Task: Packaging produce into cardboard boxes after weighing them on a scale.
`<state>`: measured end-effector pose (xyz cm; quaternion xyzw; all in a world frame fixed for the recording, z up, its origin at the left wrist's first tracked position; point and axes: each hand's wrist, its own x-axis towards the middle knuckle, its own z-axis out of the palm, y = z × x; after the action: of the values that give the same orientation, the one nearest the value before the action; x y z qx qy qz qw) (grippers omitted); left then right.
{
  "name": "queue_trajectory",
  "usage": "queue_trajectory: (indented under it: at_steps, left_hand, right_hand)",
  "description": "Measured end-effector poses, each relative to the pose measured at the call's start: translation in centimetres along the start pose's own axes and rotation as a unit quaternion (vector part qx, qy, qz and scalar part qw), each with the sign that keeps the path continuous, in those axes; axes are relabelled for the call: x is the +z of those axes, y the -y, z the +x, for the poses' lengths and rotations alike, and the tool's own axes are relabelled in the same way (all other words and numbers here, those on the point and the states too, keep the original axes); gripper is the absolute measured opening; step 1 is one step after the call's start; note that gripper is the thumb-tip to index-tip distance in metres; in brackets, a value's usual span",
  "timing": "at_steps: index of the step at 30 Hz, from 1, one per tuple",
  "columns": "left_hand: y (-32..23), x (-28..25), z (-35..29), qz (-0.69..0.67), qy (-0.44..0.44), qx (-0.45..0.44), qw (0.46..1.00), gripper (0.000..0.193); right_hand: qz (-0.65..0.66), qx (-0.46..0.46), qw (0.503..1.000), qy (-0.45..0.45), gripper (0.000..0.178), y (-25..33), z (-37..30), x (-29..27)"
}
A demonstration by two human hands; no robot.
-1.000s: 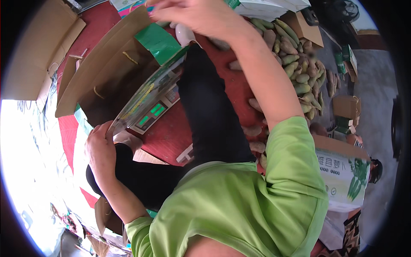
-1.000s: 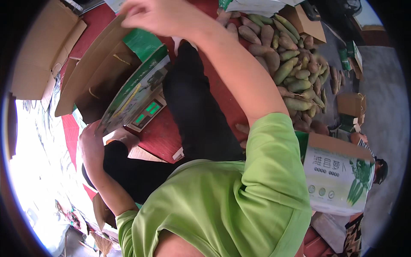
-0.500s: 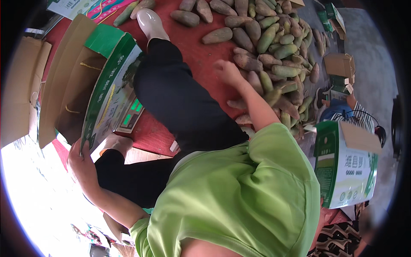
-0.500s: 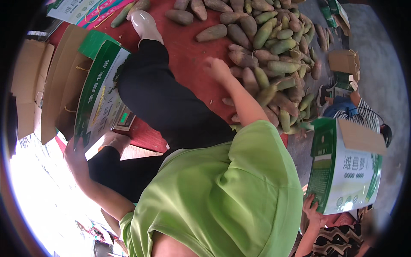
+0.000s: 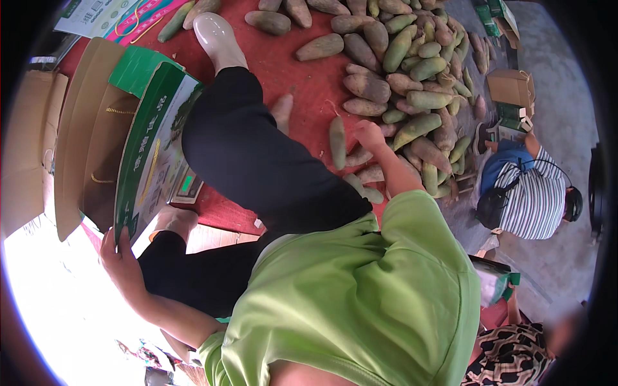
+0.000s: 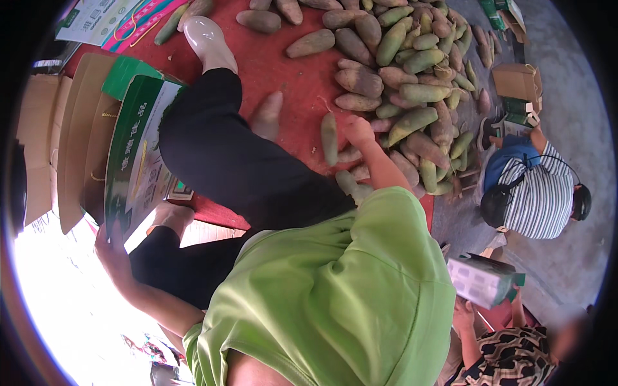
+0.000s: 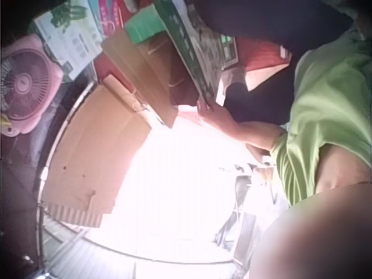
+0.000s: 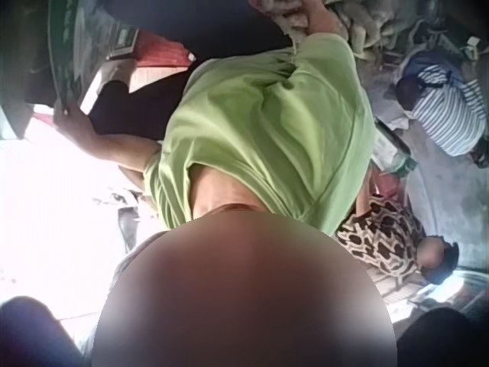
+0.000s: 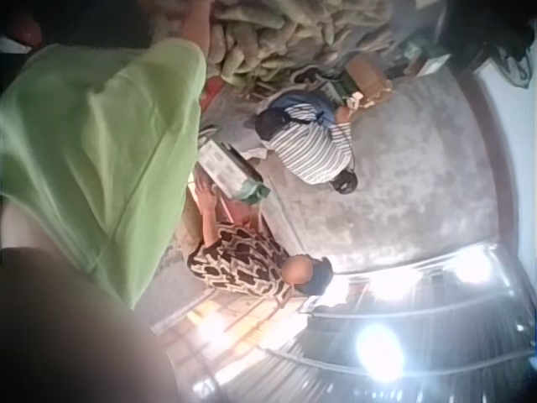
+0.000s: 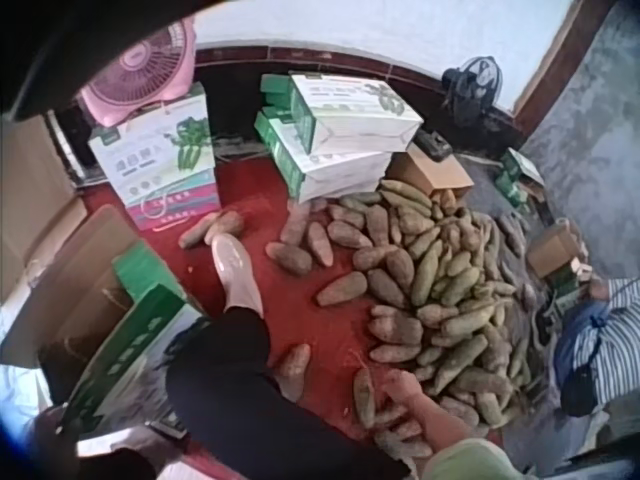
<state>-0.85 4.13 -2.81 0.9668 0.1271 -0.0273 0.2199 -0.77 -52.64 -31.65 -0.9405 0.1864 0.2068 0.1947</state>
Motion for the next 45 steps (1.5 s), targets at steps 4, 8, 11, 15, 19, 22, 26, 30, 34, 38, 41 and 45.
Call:
queue_trajectory:
  at_steps: [4,8,11,15,19,22,26,30,34,38,41,45]
  left_hand:
    - [0.2,-0.1,0.1,0.014,0.005,0.006,1.000,0.014]
    - [-0.5,-0.3,-0.2,0.015,-0.011,-0.020,1.000,0.013]
    - [-1.0,0.2,0.1,0.021,-0.007,-0.018,1.000,0.013]
    - [-1.5,0.2,0.1,0.031,-0.011,-0.054,0.998,0.017]
    - [-0.9,-0.2,-0.7,0.029,-0.021,-0.071,0.997,0.017]
    - [-1.6,-0.3,-0.4,0.032,-0.028,-0.018,0.999,0.019]
    - [-3.1,-0.5,0.3,0.035,-0.013,-0.027,0.999,0.024]
    - [-3.0,-0.8,0.0,0.023,-0.008,-0.031,0.999,0.024]
    - [-2.8,-1.1,-0.8,0.048,-0.017,-0.040,0.998,0.024]
    - [-3.1,-1.2,-0.8,0.037,-0.025,-0.012,0.999,0.022]
    - [-3.4,-1.7,-0.8,0.035,-0.019,-0.011,0.999,0.021]
    - [-3.4,-1.5,-0.8,0.039,-0.021,0.004,0.999,0.020]
  right_hand:
    - [0.042,0.042,0.998,-0.001,0.034,-1.3,1.0,1.4]
    - [0.005,0.019,0.995,0.094,0.050,1.4,2.5,5.3]
    - [0.161,0.028,0.982,0.092,0.074,2.6,2.1,8.6]
    - [0.173,0.024,0.974,0.145,0.079,6.4,3.1,10.9]
    - [0.127,0.015,0.973,0.192,0.075,10.9,3.1,10.1]
    - [0.069,0.009,0.977,0.200,0.074,11.6,3.6,10.4]
    - [0.013,0.065,0.989,0.135,0.067,8.8,4.8,13.5]
    - [0.125,0.013,0.989,0.075,0.061,7.4,5.1,11.6]
    - [0.218,-0.080,0.971,0.056,0.050,12.0,5.5,4.0]
    - [0.315,-0.202,0.927,-0.022,0.048,19.6,5.5,-7.3]
    - [0.375,-0.305,0.873,-0.058,0.049,27.3,4.0,-15.9]
    - [0.445,-0.450,0.771,-0.069,0.052,37.2,-1.1,-23.3]
